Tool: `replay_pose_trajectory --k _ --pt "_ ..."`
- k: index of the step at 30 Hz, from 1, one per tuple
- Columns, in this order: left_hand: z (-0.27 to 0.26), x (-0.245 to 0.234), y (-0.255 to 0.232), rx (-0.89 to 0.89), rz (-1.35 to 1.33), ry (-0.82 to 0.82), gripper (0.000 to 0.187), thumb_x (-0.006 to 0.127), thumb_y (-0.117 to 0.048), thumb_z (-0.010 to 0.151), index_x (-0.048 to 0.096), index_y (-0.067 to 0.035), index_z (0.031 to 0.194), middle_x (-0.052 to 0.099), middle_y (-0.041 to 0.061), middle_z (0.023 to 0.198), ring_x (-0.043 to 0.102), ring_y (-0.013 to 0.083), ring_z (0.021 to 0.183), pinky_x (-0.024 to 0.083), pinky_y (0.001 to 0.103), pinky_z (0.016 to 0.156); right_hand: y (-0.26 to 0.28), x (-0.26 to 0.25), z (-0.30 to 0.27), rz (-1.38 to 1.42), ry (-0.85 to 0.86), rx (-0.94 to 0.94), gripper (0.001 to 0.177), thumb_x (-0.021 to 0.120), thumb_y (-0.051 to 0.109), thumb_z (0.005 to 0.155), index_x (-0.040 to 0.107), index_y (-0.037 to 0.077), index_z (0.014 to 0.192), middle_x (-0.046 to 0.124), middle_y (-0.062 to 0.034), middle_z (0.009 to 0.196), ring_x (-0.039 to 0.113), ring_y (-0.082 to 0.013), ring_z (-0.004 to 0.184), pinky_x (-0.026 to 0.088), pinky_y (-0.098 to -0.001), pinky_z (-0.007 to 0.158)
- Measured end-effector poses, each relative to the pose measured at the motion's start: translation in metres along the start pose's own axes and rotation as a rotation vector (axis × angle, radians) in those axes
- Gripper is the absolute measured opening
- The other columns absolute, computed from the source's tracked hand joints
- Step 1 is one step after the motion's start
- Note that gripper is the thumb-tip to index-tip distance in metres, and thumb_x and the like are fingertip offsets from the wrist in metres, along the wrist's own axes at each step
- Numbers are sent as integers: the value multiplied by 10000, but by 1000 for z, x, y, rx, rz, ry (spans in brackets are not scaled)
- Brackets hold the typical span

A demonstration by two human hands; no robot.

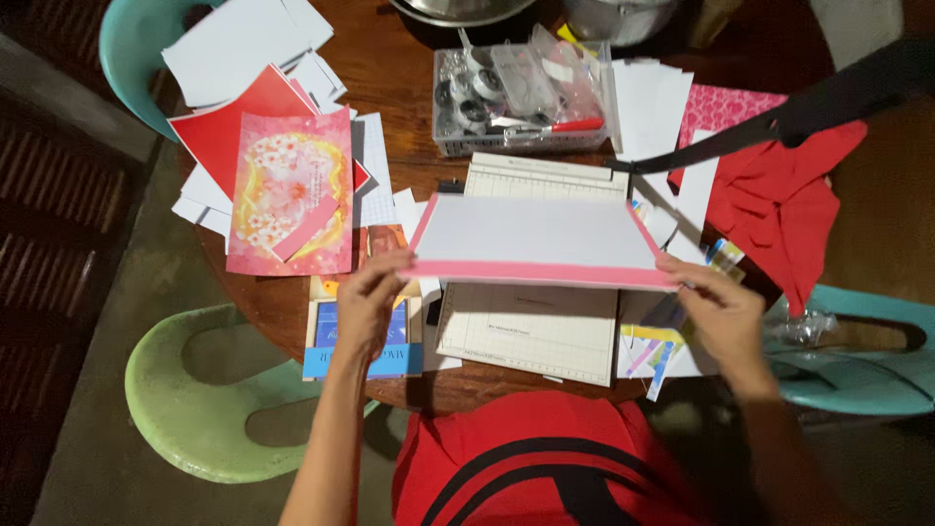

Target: The person cuts a pink strip of paper using a paper trimmer and folds it by hand. They then align the folded strip along the edge of a white sheet of paper and pick up a yellow triangular paper piece from the table.

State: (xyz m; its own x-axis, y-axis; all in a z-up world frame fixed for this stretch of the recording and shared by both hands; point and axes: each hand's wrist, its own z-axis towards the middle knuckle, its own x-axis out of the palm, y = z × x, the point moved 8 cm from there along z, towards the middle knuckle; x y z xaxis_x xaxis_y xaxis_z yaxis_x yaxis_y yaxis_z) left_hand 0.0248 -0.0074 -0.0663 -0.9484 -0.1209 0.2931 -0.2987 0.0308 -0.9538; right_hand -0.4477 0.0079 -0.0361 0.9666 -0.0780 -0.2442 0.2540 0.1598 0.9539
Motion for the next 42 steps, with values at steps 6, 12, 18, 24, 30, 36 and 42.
replay_pose_trajectory --k 6,12,18,24,30,36,42 --pt "-39 -23 61 -88 288 43 210 621 83 924 780 -4 1030 747 114 1193 686 164 1104 552 294 935 -46 22 -49 -72 -53 47 175 622 -88 938 733 -6 1045 632 -123 1424 628 -181 1164 522 -278 955" --pt "-51 -25 90 -249 244 -49 296 529 14 964 680 -53 1210 741 81 1103 710 143 974 568 285 853 -84 26 -74 -202 -70 46 185 624 -62 955 724 -28 1107 638 -137 1267 640 -184 1122 531 -285 941" --pt "-26 -39 118 -365 155 -184 308 581 -184 1004 598 -113 1302 690 42 965 640 111 823 520 255 698 -147 30 -92 245 -215 468 361 686 27 992 546 -44 1317 662 -136 1074 640 -146 885 533 -273 790" --pt "3 -39 160 -339 236 -119 241 588 -75 948 742 5 1115 585 3 714 521 92 577 431 267 502 -148 29 -89 320 -250 647 365 679 35 965 576 -62 1301 721 -145 1004 692 -172 835 569 -294 776" --pt "-43 -201 84 -302 313 -545 285 615 -91 949 694 -59 1222 684 -11 884 611 104 661 539 281 587 -128 2 -28 293 -271 575 337 655 50 949 648 -33 1275 731 -105 1156 712 -138 983 596 -253 837" --pt "-69 -263 72 -212 -109 -708 302 571 -5 988 612 35 1285 700 59 1078 692 159 894 583 321 768 -124 38 92 71 -56 355 342 747 44 894 706 -29 1226 742 -121 1057 683 -118 856 566 -242 713" --pt "-70 -235 108 -182 96 -766 430 622 -25 960 563 81 1372 645 159 1123 642 264 946 547 409 826 -113 53 131 -405 -125 178 531 847 97 789 687 -13 1284 737 -201 1131 672 -223 987 538 -332 849"
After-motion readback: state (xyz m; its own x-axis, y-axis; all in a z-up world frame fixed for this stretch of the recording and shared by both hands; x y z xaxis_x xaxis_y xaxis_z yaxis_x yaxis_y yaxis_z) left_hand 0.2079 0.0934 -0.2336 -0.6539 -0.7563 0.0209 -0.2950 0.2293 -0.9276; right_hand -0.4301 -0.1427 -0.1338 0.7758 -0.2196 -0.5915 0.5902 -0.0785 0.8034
